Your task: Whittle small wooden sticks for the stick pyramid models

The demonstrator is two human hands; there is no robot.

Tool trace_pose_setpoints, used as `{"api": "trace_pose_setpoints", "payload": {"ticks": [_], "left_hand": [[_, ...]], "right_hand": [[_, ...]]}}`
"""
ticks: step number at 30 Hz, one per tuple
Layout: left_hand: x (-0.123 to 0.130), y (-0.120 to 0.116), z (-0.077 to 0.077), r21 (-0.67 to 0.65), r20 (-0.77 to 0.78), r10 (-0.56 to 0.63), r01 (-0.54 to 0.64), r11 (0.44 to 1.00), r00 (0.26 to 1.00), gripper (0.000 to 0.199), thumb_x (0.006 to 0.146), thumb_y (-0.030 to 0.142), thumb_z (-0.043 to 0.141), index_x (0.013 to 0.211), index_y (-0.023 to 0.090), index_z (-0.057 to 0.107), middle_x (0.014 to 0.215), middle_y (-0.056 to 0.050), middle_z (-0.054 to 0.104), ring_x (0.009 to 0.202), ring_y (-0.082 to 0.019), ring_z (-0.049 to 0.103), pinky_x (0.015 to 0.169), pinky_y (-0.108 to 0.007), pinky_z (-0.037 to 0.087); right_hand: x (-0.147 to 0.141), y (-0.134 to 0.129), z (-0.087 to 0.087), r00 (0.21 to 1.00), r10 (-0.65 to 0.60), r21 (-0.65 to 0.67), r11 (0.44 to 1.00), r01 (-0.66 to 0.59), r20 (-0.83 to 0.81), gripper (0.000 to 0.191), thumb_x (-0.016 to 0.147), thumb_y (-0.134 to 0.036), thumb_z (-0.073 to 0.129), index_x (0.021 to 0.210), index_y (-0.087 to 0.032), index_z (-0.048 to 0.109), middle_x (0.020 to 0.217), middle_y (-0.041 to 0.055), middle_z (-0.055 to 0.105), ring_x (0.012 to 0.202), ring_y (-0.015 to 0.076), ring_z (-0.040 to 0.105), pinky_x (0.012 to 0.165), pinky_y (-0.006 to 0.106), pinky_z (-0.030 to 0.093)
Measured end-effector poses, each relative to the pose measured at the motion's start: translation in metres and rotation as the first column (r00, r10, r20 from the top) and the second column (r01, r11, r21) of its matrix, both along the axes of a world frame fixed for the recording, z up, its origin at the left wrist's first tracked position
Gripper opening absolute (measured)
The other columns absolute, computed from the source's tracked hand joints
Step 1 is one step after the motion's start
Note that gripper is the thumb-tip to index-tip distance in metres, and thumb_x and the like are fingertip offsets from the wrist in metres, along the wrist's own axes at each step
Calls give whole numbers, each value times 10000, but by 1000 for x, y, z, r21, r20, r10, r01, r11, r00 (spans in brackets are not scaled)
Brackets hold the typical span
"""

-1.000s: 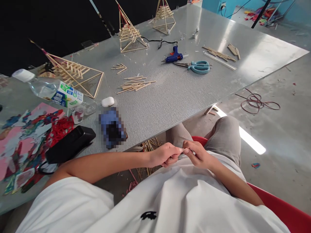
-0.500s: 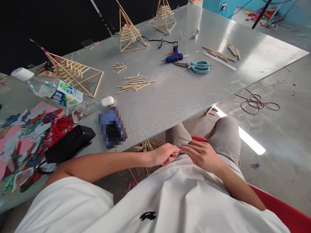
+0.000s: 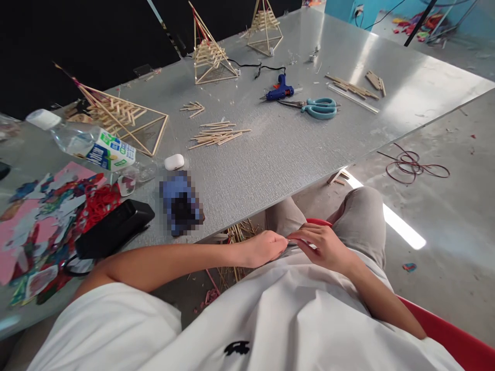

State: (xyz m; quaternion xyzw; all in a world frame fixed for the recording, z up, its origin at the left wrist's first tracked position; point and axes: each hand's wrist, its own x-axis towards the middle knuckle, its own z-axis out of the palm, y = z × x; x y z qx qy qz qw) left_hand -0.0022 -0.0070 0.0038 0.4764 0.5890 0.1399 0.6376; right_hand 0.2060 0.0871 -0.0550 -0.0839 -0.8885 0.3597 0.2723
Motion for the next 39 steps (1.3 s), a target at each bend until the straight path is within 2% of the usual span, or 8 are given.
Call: {"api": "trace_pose_setpoints", "payload": {"ticks": [11, 17, 21, 25, 28, 31, 34, 39], "left_hand": [[-1, -10, -6, 430, -490, -176, 413, 803, 854, 299, 1001, 270, 514, 712, 230, 451, 565, 45, 408, 494, -139, 229, 585, -315, 152], [-7, -6, 5, 480, -170, -90, 162, 862, 981, 379, 1080, 361, 356, 723, 243, 312, 589, 63, 330, 540, -124, 298, 593, -296, 238], [-11, -8, 6, 463, 68, -9, -24, 886, 998, 414, 1087, 468, 307, 735, 249, 324, 641, 61, 329, 594, -127, 311, 608, -294, 288], [-11, -9, 5, 453, 106, 5, -52, 890, 994, 422, 1079, 494, 348, 735, 251, 321, 646, 63, 330, 597, -125, 298, 598, -300, 275], [-11, -9, 6, 429, 97, 2, -44, 902, 995, 441, 1074, 499, 392, 718, 248, 322, 634, 70, 306, 587, -119, 275, 586, -301, 251], [-10, -8, 9, 407, 135, 9, -64, 911, 991, 457, 1083, 487, 366, 707, 229, 405, 643, 51, 371, 599, -122, 321, 596, -298, 274], [-9, -9, 14, 376, 148, 13, -69, 924, 989, 496, 1091, 505, 323, 735, 208, 499, 650, 36, 412, 616, -130, 370, 614, -296, 311], [-6, -7, 18, 354, 149, 26, -78, 932, 988, 518, 1094, 547, 303, 748, 212, 493, 637, 43, 401, 607, -130, 380, 620, -296, 339]], "right_hand": [[0, 4, 1, 988, 64, -582, 812, 31, 142, 301, 1027, -446, 689, 916, -182, 783, 809, 54, 820, 697, 156, 750, 598, 238, 553], [17, 26, 4, 893, -449, -761, 584, 284, -11, 328, 883, -506, 845, 822, -204, 731, 723, 40, 765, 601, 156, 667, 533, 269, 517], [57, 86, -4, 591, -800, -693, 483, 535, -101, 538, 973, -697, 616, 691, -245, 551, 579, -10, 586, 527, 149, 554, 494, 281, 434], [72, 114, -15, 482, -851, -224, 439, 870, 207, 528, 1052, -631, 485, 786, -208, 657, 722, 104, 707, 702, 233, 676, 650, 358, 510], [49, 82, -13, 611, -745, -175, 586, 792, 268, 319, 974, -509, 688, 945, -201, 767, 796, 97, 780, 683, 210, 677, 673, 342, 515], [14, 29, 5, 942, -327, -329, 884, 331, 70, 293, 1024, -454, 662, 1162, -227, 785, 937, 75, 827, 665, 157, 674, 624, 293, 542], [-15, -5, 23, 989, -126, -583, 810, 57, -79, 282, 1030, -453, 680, 1118, -212, 799, 832, 30, 810, 605, 125, 654, 573, 257, 554], [-33, -11, 30, 983, -146, -784, 620, 5, -109, 316, 983, -493, 737, 923, -184, 764, 711, 21, 766, 596, 141, 686, 528, 253, 554]]}}
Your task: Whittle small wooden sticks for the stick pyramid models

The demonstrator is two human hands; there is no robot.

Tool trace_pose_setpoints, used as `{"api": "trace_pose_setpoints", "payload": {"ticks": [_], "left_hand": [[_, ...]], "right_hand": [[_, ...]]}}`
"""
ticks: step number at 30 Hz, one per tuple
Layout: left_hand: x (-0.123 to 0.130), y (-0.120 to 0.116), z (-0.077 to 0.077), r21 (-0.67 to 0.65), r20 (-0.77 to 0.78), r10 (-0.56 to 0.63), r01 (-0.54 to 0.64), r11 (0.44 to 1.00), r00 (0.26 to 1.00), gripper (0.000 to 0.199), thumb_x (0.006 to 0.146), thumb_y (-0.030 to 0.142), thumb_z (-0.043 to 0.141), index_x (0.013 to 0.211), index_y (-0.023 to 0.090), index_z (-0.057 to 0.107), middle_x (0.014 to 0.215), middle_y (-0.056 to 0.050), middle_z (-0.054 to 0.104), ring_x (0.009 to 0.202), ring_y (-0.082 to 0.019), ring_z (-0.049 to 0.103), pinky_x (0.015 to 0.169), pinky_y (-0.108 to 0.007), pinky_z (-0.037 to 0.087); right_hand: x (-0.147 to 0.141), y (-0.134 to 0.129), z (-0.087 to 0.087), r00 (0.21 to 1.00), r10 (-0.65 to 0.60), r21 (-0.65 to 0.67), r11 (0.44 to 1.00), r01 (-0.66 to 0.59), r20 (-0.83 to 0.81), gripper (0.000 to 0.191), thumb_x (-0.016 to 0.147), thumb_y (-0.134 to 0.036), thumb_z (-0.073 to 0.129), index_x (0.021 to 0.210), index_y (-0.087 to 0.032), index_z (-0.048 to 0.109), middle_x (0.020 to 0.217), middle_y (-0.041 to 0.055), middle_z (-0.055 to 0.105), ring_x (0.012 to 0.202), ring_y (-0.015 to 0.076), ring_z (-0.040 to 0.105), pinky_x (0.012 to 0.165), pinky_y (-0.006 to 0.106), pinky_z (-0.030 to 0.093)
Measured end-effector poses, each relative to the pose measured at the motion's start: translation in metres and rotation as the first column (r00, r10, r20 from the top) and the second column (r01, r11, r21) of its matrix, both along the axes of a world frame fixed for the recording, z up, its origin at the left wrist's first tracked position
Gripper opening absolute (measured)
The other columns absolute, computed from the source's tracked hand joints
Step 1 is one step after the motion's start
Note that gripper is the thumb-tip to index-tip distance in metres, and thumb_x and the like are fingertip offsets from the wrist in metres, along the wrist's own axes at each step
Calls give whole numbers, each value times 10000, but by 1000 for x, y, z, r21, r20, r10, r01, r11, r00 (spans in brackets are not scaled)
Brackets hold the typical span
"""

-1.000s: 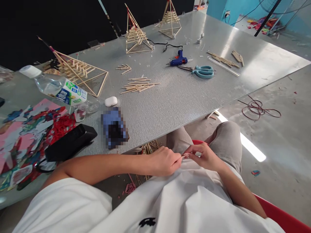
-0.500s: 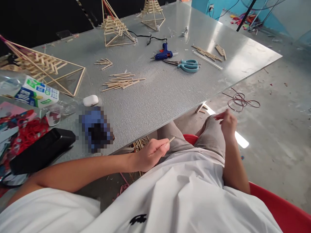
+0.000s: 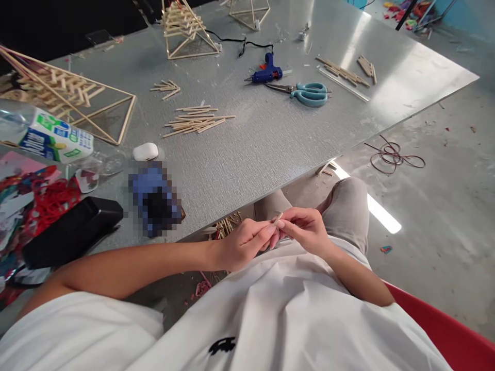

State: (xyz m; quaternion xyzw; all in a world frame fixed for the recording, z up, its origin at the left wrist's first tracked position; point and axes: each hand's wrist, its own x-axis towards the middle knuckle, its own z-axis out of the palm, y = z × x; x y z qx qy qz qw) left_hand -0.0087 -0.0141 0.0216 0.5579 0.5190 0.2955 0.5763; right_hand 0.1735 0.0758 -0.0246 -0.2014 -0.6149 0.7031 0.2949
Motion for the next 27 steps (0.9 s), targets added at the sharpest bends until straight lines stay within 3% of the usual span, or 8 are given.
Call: {"api": "trace_pose_setpoints", "payload": {"ticks": [4, 10, 15, 20, 23, 27], "left_hand": [[1, 2, -4, 81, -34, 52, -49, 996, 998, 462, 1106, 495, 304, 770, 220, 460, 666, 41, 425, 616, -127, 396, 630, -291, 363], [0, 1, -7, 217, -206, 41, 5, 976, 978, 346, 1108, 366, 285, 817, 239, 423, 645, 52, 448, 568, -121, 421, 617, -288, 361], [0, -2, -10, 266, -307, 66, 19, 964, 949, 292, 1105, 319, 287, 857, 243, 423, 624, 59, 451, 527, -120, 418, 581, -282, 335], [-2, -3, -15, 309, -270, 69, 19, 951, 960, 353, 1130, 386, 277, 840, 242, 418, 631, 54, 466, 532, -119, 432, 572, -275, 343], [-2, -2, -13, 298, -150, 57, -9, 954, 987, 440, 1136, 473, 264, 785, 243, 397, 623, 52, 437, 536, -118, 392, 562, -283, 332], [-1, -1, -7, 124, 106, 33, -46, 991, 994, 495, 1114, 538, 300, 710, 254, 329, 606, 56, 339, 562, -123, 303, 546, -298, 284]], "right_hand": [[-4, 1, 7, 995, -101, 198, 975, 98, 3, 234, 1043, -387, 657, 970, -199, 775, 716, 14, 760, 610, 140, 702, 573, 255, 586], [-8, -11, 11, 964, -264, 477, 847, 234, -4, 179, 1063, -274, 588, 1032, -225, 757, 691, -8, 733, 548, 118, 642, 528, 235, 537], [-13, -20, 6, 942, -335, 573, 769, 282, -15, 190, 1067, -225, 540, 1064, -227, 730, 740, 4, 755, 561, 119, 648, 584, 235, 558], [-17, -20, 7, 927, -370, 624, 713, 320, -53, 185, 1044, -172, 531, 1038, -218, 710, 706, -7, 744, 528, 108, 625, 576, 223, 557], [-17, -19, 10, 926, -371, 606, 723, 332, -66, 168, 1026, -146, 550, 1005, -205, 706, 658, -30, 707, 492, 82, 567, 495, 196, 478], [-16, -18, 15, 946, -323, 490, 820, 297, -33, 147, 1031, -175, 587, 973, -188, 722, 600, -48, 650, 477, 70, 540, 458, 185, 425]]}}
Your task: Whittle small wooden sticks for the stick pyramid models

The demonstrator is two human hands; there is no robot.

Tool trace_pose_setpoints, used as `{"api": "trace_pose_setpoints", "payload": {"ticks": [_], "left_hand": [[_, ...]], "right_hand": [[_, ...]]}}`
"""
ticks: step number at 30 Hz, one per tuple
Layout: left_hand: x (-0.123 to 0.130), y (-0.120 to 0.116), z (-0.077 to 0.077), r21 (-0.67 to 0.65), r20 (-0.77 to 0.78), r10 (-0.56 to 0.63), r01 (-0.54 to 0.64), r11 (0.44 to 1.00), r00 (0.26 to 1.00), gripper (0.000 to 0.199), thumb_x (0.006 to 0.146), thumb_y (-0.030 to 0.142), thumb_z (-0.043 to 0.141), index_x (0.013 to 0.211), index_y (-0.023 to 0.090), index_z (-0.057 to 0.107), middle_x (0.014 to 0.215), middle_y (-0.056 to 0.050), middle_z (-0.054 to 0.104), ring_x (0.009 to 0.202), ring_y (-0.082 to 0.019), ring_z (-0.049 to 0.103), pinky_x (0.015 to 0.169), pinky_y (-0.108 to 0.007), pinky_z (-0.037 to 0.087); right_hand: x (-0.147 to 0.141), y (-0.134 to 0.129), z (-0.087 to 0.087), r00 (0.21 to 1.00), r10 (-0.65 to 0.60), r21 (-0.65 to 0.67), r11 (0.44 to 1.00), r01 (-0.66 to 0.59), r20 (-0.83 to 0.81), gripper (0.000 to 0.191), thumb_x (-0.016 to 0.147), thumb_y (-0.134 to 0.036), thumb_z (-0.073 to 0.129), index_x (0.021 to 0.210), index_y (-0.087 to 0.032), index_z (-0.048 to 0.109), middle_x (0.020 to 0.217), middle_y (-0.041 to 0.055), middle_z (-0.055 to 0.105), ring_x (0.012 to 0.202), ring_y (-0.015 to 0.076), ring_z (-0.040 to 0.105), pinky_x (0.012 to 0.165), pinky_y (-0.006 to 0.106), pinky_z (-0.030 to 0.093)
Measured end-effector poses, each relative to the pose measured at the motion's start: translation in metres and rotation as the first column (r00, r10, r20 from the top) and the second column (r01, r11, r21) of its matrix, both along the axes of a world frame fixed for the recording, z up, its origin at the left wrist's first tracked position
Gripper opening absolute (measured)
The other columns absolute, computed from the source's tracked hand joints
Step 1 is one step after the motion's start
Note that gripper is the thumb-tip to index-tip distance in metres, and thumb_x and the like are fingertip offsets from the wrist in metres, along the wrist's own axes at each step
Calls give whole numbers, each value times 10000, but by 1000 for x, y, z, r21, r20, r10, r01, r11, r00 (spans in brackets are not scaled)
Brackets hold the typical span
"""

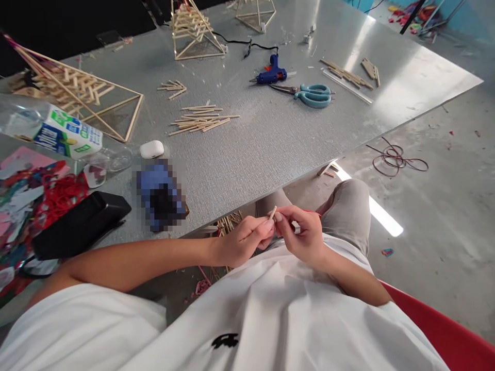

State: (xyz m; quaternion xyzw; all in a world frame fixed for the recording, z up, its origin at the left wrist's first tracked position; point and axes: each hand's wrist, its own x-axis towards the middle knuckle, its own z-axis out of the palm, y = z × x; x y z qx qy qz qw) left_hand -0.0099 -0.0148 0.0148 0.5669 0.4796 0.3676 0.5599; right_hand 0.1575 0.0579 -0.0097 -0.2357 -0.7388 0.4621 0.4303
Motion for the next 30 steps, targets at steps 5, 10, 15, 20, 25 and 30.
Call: {"api": "trace_pose_setpoints", "payload": {"ticks": [5, 10, 15, 20, 25, 30], "left_hand": [[0, 2, 2, -134, 192, 22, 4, 991, 981, 483, 1081, 566, 358, 713, 262, 284, 575, 81, 266, 547, -114, 216, 539, -300, 223], [2, 2, -1, -64, 38, 66, -64, 996, 997, 500, 1100, 563, 329, 727, 235, 389, 638, 52, 361, 591, -123, 303, 571, -301, 291], [2, 2, -2, 5, -144, 74, -74, 997, 987, 466, 1114, 505, 304, 770, 225, 448, 655, 42, 439, 607, -126, 397, 623, -307, 358], [0, 4, -1, 10, -161, 38, -37, 999, 986, 466, 1110, 500, 309, 755, 229, 442, 634, 44, 445, 594, -125, 404, 610, -303, 352], [1, 6, 0, -93, 54, 23, -18, 995, 998, 520, 1076, 576, 358, 673, 247, 349, 592, 53, 348, 575, -123, 311, 550, -292, 283], [4, 4, 2, -182, 162, -29, 59, 982, 986, 533, 1022, 603, 437, 635, 251, 335, 547, 60, 331, 542, -113, 270, 535, -301, 230]], "right_hand": [[2, 4, 4, 999, 33, -100, 994, -35, -17, 166, 1036, -215, 598, 945, -177, 732, 602, -33, 664, 492, 75, 572, 479, 184, 457], [7, 9, 4, 988, 139, -194, 969, -150, -70, 144, 1042, -234, 627, 1022, -183, 760, 638, -20, 722, 500, 88, 628, 486, 183, 494], [9, 13, 5, 996, 92, -135, 987, -92, -9, 132, 1016, -204, 655, 966, -191, 777, 609, -26, 714, 492, 87, 616, 481, 185, 470], [10, 13, 6, 998, 64, -33, 997, -64, 7, 120, 992, -159, 657, 936, -184, 761, 585, -41, 695, 466, 68, 577, 474, 172, 453], [11, 13, 1, 999, 38, 9, 999, -38, -3, 100, 973, -141, 669, 932, -180, 752, 572, -52, 672, 450, 54, 510, 457, 173, 409], [13, 20, -13, 999, -2, -50, 999, 4, 38, 103, 986, -219, 659, 948, -189, 750, 605, -42, 655, 490, 74, 519, 481, 195, 414]]}}
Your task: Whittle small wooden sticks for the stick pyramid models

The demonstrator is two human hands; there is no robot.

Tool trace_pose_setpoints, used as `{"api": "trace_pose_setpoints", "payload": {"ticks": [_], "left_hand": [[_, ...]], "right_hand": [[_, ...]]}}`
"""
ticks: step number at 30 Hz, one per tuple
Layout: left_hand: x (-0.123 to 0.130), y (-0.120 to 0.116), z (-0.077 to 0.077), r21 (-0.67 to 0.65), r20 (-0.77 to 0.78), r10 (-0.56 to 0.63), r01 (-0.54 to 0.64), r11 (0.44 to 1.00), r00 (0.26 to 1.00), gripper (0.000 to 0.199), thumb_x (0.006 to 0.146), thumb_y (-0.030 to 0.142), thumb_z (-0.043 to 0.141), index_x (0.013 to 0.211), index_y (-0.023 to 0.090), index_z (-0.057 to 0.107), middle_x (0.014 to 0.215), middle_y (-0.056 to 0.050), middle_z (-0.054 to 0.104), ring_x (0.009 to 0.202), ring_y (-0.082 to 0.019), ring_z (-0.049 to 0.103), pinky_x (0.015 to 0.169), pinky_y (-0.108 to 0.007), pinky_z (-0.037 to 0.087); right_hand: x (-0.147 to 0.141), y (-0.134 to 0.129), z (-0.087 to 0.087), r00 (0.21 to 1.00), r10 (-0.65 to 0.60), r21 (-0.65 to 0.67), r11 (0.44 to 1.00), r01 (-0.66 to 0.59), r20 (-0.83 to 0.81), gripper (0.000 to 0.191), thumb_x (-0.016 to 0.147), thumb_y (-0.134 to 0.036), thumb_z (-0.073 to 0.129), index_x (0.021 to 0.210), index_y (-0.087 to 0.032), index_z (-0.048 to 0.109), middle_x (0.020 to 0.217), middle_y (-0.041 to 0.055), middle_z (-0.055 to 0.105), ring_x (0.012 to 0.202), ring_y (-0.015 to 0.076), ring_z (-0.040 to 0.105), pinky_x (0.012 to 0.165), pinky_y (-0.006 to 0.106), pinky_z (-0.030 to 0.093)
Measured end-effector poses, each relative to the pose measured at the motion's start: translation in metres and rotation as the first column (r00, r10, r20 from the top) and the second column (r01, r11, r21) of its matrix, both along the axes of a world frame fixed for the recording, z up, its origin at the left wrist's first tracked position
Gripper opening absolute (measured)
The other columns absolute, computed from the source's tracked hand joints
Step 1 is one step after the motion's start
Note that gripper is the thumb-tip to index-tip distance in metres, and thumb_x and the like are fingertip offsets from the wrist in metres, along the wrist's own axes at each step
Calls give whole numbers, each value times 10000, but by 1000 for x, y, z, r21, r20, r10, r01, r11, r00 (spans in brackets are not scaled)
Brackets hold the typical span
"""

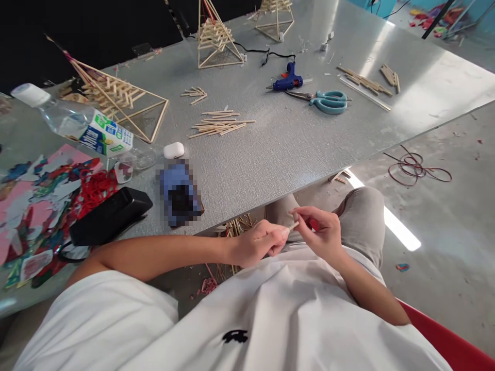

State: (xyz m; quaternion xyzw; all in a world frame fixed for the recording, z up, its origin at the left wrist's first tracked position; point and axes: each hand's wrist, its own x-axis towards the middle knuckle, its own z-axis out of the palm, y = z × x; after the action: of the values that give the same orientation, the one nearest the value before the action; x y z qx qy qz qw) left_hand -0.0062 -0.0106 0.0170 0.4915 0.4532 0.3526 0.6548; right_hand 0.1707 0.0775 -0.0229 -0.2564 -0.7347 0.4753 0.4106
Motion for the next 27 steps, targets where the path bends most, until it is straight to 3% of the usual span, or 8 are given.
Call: {"api": "trace_pose_setpoints", "payload": {"ticks": [4, 7, 10, 12, 14, 17, 20, 27], "left_hand": [[-1, 2, 1, -44, 25, 17, -16, 999, 1000, 598, 1030, 631, 426, 592, 246, 292, 524, 63, 294, 533, -104, 237, 560, -318, 228], [-3, 4, -2, 7, -34, 85, -85, 996, 996, 651, 1047, 645, 433, 564, 230, 299, 532, 56, 296, 545, -102, 246, 579, -324, 233], [-4, 4, -5, 35, -163, 113, -108, 994, 980, 642, 1049, 634, 473, 589, 225, 295, 563, 60, 268, 553, -99, 232, 554, -315, 193], [-4, 4, -6, 78, -269, 113, -95, 992, 956, 608, 1052, 594, 489, 625, 232, 252, 591, 68, 214, 554, -94, 207, 536, -304, 166], [-3, 3, -7, 169, -368, 111, -51, 984, 923, 552, 1059, 519, 478, 649, 237, 239, 596, 72, 206, 544, -89, 209, 524, -293, 162], [-3, 2, -10, 290, -463, 128, 14, 957, 877, 467, 1049, 410, 452, 654, 236, 274, 562, 77, 255, 516, -83, 243, 512, -276, 188], [-5, 2, -13, 347, -529, 157, 44, 937, 834, 439, 1037, 367, 447, 653, 234, 280, 537, 80, 271, 496, -80, 253, 506, -265, 198], [-5, 3, -15, 336, -649, 139, 118, 934, 748, 432, 1043, 370, 440, 663, 232, 288, 518, 75, 287, 481, -90, 256, 517, -282, 166]], "right_hand": [[14, 29, -34, 969, -169, -29, 984, 177, 181, 233, 1039, -337, 513, 908, -203, 651, 662, -18, 620, 519, 109, 505, 509, 236, 415], [30, 63, -64, 737, -342, 194, 940, 282, 584, 307, 1030, -354, 475, 814, -201, 631, 614, 18, 607, 602, 173, 575, 624, 296, 473], [44, 84, -77, 638, -391, 278, 921, 275, 663, 205, 939, -303, 630, 1011, -139, 729, 933, 173, 773, 931, 307, 706, 799, 402, 524], [50, 83, -70, 701, -370, 292, 927, 235, 610, 312, 949, -275, 638, 1206, -124, 732, 1147, 214, 781, 1069, 331, 710, 852, 428, 540], [51, 70, -52, 831, -283, 261, 950, 173, 479, 316, 1021, -289, 584, 1269, -165, 734, 1123, 164, 804, 990, 277, 737, 783, 388, 568], [46, 44, -18, 974, 20, 207, 976, -68, 225, 235, 1070, -286, 577, 1179, -237, 780, 1055, 90, 815, 874, 196, 744, 722, 332, 598], [37, 27, 4, 977, 182, 352, 912, -211, 112, 222, 1041, -197, 644, 1211, -261, 771, 1082, 80, 813, 893, 190, 740, 799, 364, 618], [28, 22, 2, 971, 151, 596, 769, -232, 183, 253, 1031, -119, 644, 1244, -228, 726, 1133, 84, 815, 967, 209, 726, 809, 374, 594]]}}
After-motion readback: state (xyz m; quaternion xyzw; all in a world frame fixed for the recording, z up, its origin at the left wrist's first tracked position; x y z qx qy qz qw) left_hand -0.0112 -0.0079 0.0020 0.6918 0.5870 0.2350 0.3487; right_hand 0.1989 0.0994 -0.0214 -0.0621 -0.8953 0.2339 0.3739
